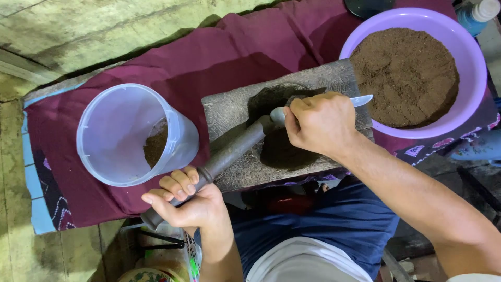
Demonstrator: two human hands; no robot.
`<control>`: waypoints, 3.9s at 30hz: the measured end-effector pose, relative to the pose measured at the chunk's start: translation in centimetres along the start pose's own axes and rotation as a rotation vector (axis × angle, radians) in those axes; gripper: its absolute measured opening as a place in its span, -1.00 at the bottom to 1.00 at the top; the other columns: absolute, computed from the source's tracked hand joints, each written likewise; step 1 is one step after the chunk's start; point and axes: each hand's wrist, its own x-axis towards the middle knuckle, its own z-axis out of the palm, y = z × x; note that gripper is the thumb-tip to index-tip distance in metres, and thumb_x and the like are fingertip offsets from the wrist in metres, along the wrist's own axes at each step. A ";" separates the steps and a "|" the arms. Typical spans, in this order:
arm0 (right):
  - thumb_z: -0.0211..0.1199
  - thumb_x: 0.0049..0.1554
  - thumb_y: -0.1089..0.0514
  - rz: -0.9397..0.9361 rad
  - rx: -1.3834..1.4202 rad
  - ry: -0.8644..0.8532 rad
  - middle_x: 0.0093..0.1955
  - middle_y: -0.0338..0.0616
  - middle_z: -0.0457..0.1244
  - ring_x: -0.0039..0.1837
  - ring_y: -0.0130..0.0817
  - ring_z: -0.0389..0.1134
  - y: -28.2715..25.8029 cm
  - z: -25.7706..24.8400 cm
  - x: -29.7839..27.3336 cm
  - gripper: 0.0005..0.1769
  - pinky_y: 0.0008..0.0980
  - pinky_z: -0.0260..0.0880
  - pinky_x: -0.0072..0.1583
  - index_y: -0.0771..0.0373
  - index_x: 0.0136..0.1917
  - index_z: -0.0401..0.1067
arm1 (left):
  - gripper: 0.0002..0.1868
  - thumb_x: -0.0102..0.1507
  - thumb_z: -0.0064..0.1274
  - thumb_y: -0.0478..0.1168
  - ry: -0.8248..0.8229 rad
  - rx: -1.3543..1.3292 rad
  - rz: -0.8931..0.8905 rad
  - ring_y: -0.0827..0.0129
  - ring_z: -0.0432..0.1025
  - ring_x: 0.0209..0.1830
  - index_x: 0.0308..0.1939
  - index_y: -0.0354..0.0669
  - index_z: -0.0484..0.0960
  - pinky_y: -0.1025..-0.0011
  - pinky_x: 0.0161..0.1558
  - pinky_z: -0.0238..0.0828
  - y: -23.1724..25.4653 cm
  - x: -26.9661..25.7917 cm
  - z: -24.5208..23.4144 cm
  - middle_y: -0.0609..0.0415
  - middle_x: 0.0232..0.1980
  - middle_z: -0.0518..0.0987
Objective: Grinding and pounding brown powder in a stone mortar using a pestle and transferring the processed material with a spoon.
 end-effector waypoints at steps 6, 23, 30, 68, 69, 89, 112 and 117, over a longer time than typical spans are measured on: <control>0.31 0.11 0.06 0.190 0.039 -0.136 -0.54 -0.04 0.25 -0.60 -0.08 0.16 0.2 0.2 0.4 -0.70 -0.24 0.12 -0.48 0.20 -0.40 0.49 | -0.62 0.48 -0.25 0.06 -0.158 0.035 -0.001 0.63 0.17 -0.58 -0.39 0.11 0.43 0.59 -0.31 0.27 0.3 -0.1 0.0 0.35 -0.55 0.28; 0.35 0.11 0.16 -0.004 0.047 0.097 -0.53 -0.26 0.13 -0.51 -0.22 0.09 0.8 -0.8 0.7 -0.65 -0.30 0.12 -0.34 0.16 -0.45 0.31 | -0.62 0.45 -0.19 0.08 -0.057 0.036 -0.009 0.61 0.15 -0.56 -0.42 0.09 0.41 0.58 -0.30 0.25 0.2 -0.2 0.7 0.34 -0.55 0.25; 0.21 0.25 0.05 -0.220 0.110 0.137 -0.46 -0.28 0.17 -0.28 -0.29 0.26 2.6 -0.3 0.9 -0.61 -0.35 0.14 -0.08 0.08 -0.41 0.37 | -0.62 0.49 -0.17 -0.03 0.082 0.028 -0.029 0.54 0.20 -0.57 -0.45 0.12 0.34 0.50 -0.30 0.28 -0.2 0.1 0.7 0.34 -0.55 0.20; 0.28 0.06 0.02 -0.061 0.031 0.173 -0.40 -0.27 0.16 -0.19 -0.33 0.19 3.2 0.6 0.9 -0.76 -0.18 0.01 0.12 0.10 -0.37 0.37 | -0.57 0.45 -0.15 -0.03 0.135 -0.185 -0.210 0.55 0.16 -0.61 -0.54 0.09 0.36 0.50 -0.35 0.20 0.2 2.3 -2.7 0.33 -0.60 0.21; 0.29 0.04 0.02 -0.028 0.056 0.176 -0.40 -0.28 0.16 -0.22 -0.32 0.21 3.4 1.0 0.6 -0.78 -0.20 0.03 0.08 0.09 -0.36 0.37 | -0.56 0.46 -0.14 -0.02 0.135 -0.220 -0.248 0.55 0.17 -0.61 -0.55 0.08 0.39 0.50 -0.34 0.20 0.4 2.5 -3.9 0.32 -0.60 0.23; 0.17 0.17 0.01 0.295 0.218 -0.271 -0.54 -0.15 0.22 -0.38 0.07 0.38 -1.6 -3.5 -1.0 -0.67 -0.08 0.37 -0.25 0.15 -0.39 0.38 | -0.58 0.44 -0.31 -0.04 -0.036 -0.224 -0.176 0.61 0.14 -0.63 -0.53 0.09 0.36 0.54 -0.34 0.22 1.0 2.8 -4.2 0.35 -0.61 0.20; 0.21 0.22 0.12 0.314 0.126 -0.222 -0.50 -0.01 0.29 -0.57 -0.01 0.23 -1.8 -2.2 -0.1 -0.69 -0.19 0.25 -0.44 0.26 -0.33 0.44 | -0.65 0.47 -0.35 -0.08 -0.474 -0.170 0.019 0.60 0.31 -0.59 -0.28 0.01 0.52 0.56 -0.33 0.34 0.2 2.7 -3.8 0.31 -0.50 0.46; 0.06 0.17 0.06 0.284 0.069 -0.616 -0.55 -0.10 0.28 -0.51 -0.06 0.33 -2.0 -1.7 0.2 -0.71 -0.12 0.34 -0.39 0.06 -0.26 0.56 | -0.70 0.44 -0.34 -0.11 -0.529 -0.111 0.065 0.59 0.25 -0.63 -0.28 0.01 0.48 0.53 -0.34 0.36 0.3 2.5 -3.2 0.31 -0.56 0.36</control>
